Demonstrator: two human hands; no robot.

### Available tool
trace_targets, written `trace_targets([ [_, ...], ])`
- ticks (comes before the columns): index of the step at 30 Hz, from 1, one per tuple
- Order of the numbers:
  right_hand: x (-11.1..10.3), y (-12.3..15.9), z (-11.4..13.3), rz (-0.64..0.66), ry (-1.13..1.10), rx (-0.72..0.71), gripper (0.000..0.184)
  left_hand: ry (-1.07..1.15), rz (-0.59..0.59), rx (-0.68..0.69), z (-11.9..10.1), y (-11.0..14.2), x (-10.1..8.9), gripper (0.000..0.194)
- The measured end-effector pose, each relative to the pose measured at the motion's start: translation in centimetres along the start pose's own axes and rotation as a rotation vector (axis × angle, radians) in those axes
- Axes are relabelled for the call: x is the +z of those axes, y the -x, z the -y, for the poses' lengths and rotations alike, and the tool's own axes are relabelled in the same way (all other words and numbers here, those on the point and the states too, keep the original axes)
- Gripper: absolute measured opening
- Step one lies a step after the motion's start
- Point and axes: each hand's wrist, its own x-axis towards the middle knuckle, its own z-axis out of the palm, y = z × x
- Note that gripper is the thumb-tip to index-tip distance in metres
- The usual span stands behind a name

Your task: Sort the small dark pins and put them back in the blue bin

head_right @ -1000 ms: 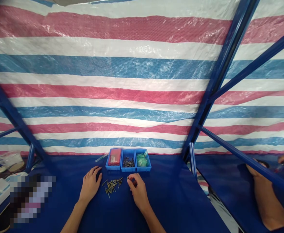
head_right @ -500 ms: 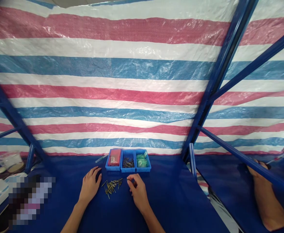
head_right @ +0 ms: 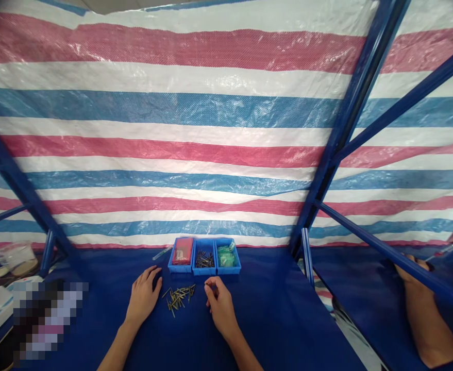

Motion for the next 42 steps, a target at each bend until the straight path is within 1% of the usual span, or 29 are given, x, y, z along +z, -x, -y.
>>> trace_targets([
  [3, -0.04, 0.0, 0.1, -0.001, 0.023, -0.013, 0.034, -0.005, 0.004, 0.001, 0.04, -0.01, -0.01, 0.037],
  [5, -0.06, 0.01, 0.29, -0.009, 0.037, -0.046, 0.028, -0.004, 0.005, 0.0, 0.02, 0.01, -0.07, 0.038],
  [9, -0.1, 0.05, 0.67, -0.018, 0.068, -0.093, 0.023, -0.003, 0.007, -0.004, -0.19, 0.02, -0.31, 0.038],
  [15, -0.19, 0.19, 0.72, -0.001, 0.09, -0.091, 0.022, -0.021, 0.009, -0.003, -0.44, -0.03, -0.46, 0.037],
  [21, -0.13, 0.32, 0.83, 0.026, 0.07, -0.016, 0.03, -0.032, -0.003, 0.012, -0.22, 0.0, -0.33, 0.037],
  [25, -0.03, 0.22, 0.56, 0.021, 0.051, -0.039, 0.03, -0.031, -0.004, 0.005, -0.19, 0.01, -0.27, 0.037],
  [30, 0.03, 0.03, -0.11, 0.001, 0.069, -0.032, 0.029, -0.034, -0.003, 0.006, -0.22, -0.04, -0.29, 0.037],
  [33, -0.04, 0.06, 0.06, -0.004, 0.089, -0.039, 0.026, -0.027, -0.005, 0.007, -0.24, -0.06, -0.36, 0.037],
  [38, -0.13, 0.16, 0.61, -0.026, 0.096, -0.111, 0.021, -0.014, -0.003, 0.002, -0.24, -0.03, -0.43, 0.038],
  [42, -0.07, 0.19, 0.71, 0.004, 0.083, -0.075, 0.022, -0.013, 0.006, -0.002, -0.2, -0.02, -0.37, 0.038],
])
